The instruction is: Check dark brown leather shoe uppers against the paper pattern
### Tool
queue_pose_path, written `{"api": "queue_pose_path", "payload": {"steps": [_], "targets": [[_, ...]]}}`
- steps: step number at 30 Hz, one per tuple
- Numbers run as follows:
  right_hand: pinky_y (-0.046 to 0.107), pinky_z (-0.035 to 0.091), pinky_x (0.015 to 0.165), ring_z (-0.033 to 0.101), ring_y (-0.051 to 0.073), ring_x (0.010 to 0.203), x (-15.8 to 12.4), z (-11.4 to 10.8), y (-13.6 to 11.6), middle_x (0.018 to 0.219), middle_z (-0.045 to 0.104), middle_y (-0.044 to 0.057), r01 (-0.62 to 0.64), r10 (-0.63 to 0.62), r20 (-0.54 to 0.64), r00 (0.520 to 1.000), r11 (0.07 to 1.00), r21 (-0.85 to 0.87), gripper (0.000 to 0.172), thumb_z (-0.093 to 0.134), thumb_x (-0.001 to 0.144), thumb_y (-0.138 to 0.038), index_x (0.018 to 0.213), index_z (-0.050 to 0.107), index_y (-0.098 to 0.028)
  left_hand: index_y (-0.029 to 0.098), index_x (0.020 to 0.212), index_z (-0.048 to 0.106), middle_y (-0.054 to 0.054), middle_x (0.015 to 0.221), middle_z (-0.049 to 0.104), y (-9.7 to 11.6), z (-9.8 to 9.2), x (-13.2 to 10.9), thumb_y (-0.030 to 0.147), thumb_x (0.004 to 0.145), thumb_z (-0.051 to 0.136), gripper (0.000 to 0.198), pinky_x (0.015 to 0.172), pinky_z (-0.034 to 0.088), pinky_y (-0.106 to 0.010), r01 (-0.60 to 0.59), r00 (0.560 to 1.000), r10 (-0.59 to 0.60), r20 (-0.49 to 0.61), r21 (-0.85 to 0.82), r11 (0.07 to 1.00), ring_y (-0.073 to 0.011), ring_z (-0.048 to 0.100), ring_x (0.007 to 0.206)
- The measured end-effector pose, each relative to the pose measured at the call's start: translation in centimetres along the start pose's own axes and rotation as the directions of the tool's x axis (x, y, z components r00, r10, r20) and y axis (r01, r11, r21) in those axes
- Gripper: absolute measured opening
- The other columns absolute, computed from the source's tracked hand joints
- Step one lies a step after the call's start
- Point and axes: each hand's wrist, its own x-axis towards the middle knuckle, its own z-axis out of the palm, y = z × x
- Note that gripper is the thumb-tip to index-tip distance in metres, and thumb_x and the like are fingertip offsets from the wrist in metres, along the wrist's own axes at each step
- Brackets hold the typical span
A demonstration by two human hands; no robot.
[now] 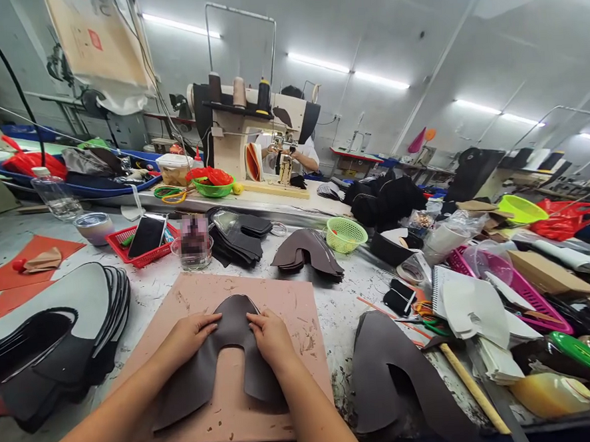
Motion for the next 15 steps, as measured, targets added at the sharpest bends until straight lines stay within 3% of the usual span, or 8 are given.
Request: {"api": "queue_pose_path", "payload": {"steps": [9, 15], "targets": [[0.024, 0.044, 0.071, 0.057, 0.015, 0.074, 0.22, 0.07, 0.29, 0.077, 0.058, 0.005, -0.016, 0.016, 0.008, 1.000, 1.000, 0.019, 0.030, 0.048, 0.078, -0.014, 0.104, 0.062, -0.016, 0.015, 0.108, 0.059, -0.007, 0.109, 0.062, 0.22, 0.07, 0.08, 0.025, 0.077, 0.038, 0.039, 0.089, 0.041, -0.028, -0.002, 0.999, -0.001, 0.047, 0.076, 0.997, -0.0191, 0.056, 0.101], [0.024, 0.044, 0.072, 0.057, 0.015, 0.074, 0.32, 0.09, 0.27, 0.076, 0.058, 0.004, -0.044, 0.043, 0.019, 0.999, 0.999, 0.013, 0.030, 0.048, 0.077, -0.014, 0.103, 0.063, -0.017, 0.013, 0.106, 0.060, -0.010, 0.104, 0.064, 0.81, -0.46, 0.18, 0.020, 0.077, 0.040, 0.036, 0.086, 0.043, -0.033, -0.028, 0.996, 0.012, 0.088, 0.178, 0.984, -0.0223, 0.058, 0.097]]}}
